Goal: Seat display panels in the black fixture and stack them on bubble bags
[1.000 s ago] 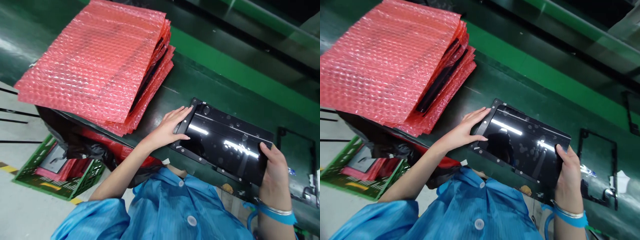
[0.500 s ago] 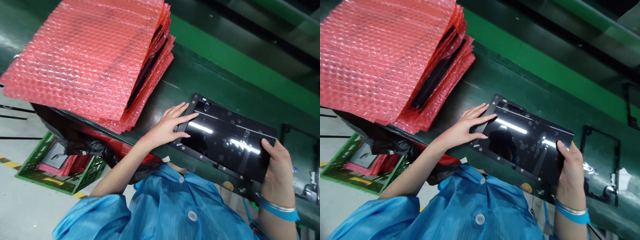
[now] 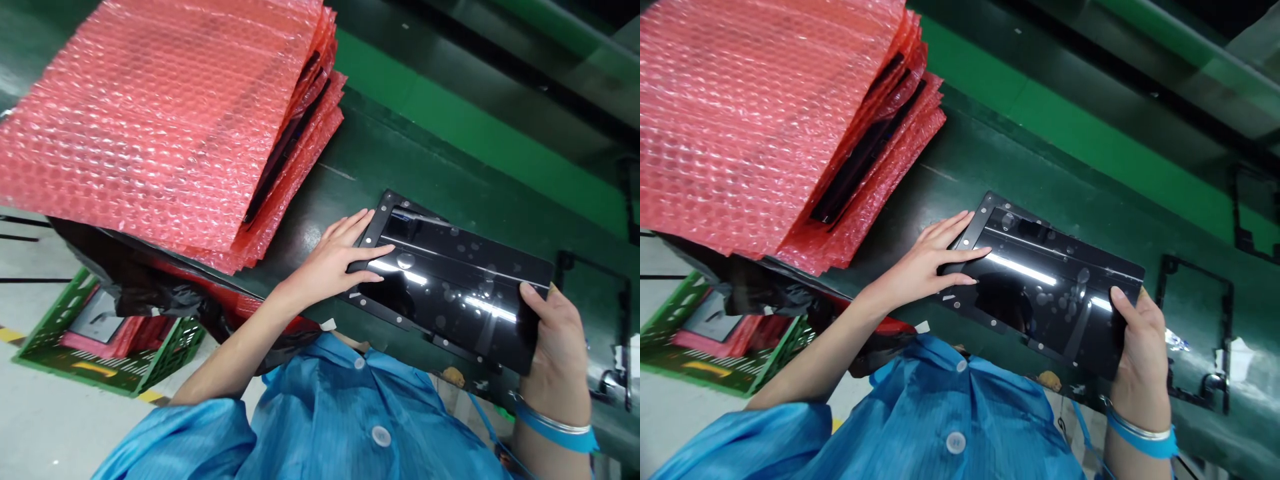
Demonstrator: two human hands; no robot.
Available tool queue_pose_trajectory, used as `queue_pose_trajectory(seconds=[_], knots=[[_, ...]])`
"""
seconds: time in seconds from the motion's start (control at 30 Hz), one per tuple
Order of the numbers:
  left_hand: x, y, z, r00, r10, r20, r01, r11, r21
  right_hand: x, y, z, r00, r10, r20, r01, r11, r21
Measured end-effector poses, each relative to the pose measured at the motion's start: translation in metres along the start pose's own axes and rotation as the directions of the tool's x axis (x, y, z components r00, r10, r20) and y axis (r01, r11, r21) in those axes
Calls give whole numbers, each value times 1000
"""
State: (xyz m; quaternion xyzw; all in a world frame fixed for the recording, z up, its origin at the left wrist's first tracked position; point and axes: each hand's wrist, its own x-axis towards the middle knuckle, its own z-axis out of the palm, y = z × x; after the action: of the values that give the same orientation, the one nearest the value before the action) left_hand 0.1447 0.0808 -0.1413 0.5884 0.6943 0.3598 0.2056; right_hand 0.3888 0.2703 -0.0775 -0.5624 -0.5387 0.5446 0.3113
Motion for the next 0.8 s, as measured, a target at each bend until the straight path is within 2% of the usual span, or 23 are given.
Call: queue_pose_trajectory(seconds=[0.3, 0.37, 0.4, 0.43, 0.5, 0.57, 0.6, 0.7, 0.77, 0.8], knots=[[-1, 4, 0, 1000, -11, -22, 11, 1000, 17, 3, 5, -4, 1000, 28, -1, -28, 999, -26], [0, 6, 0, 1000, -13, -22, 14, 999, 33, 10, 5, -14, 999, 14, 48, -7, 989, -145], [1, 6, 1, 1000, -14, -23, 15, 999, 42, 15, 4, -19, 996, 9, 86, 15, 961, -275], [1, 6, 1, 1000, -17, -25, 18, 999, 51, 21, 2, -25, 991, 15, 132, 45, 896, -441], [2, 5, 0, 999, -28, -38, 31, 997, 68, 32, -2, -34, 975, 81, 208, 110, 635, -765], [1, 5, -2, 998, -46, -47, 50, 995, 84, 40, -9, -36, 953, 187, 237, 154, 373, -915], [1, 6, -3, 997, -53, -48, 58, 994, 98, 43, -14, -35, 941, 227, 249, 173, 308, -935], [4, 21, 1, 993, -59, -105, 78, 979, 190, 46, -25, -28, 938, 195, 286, 232, 258, -938], [11, 43, 16, 988, -10, -151, 50, 964, 260, 52, -29, -23, 960, 97, 261, 233, 234, -944], [15, 56, 28, 990, 42, -132, -3, 959, 282, 56, -29, -22, 970, 56, 235, 217, 227, -949]])
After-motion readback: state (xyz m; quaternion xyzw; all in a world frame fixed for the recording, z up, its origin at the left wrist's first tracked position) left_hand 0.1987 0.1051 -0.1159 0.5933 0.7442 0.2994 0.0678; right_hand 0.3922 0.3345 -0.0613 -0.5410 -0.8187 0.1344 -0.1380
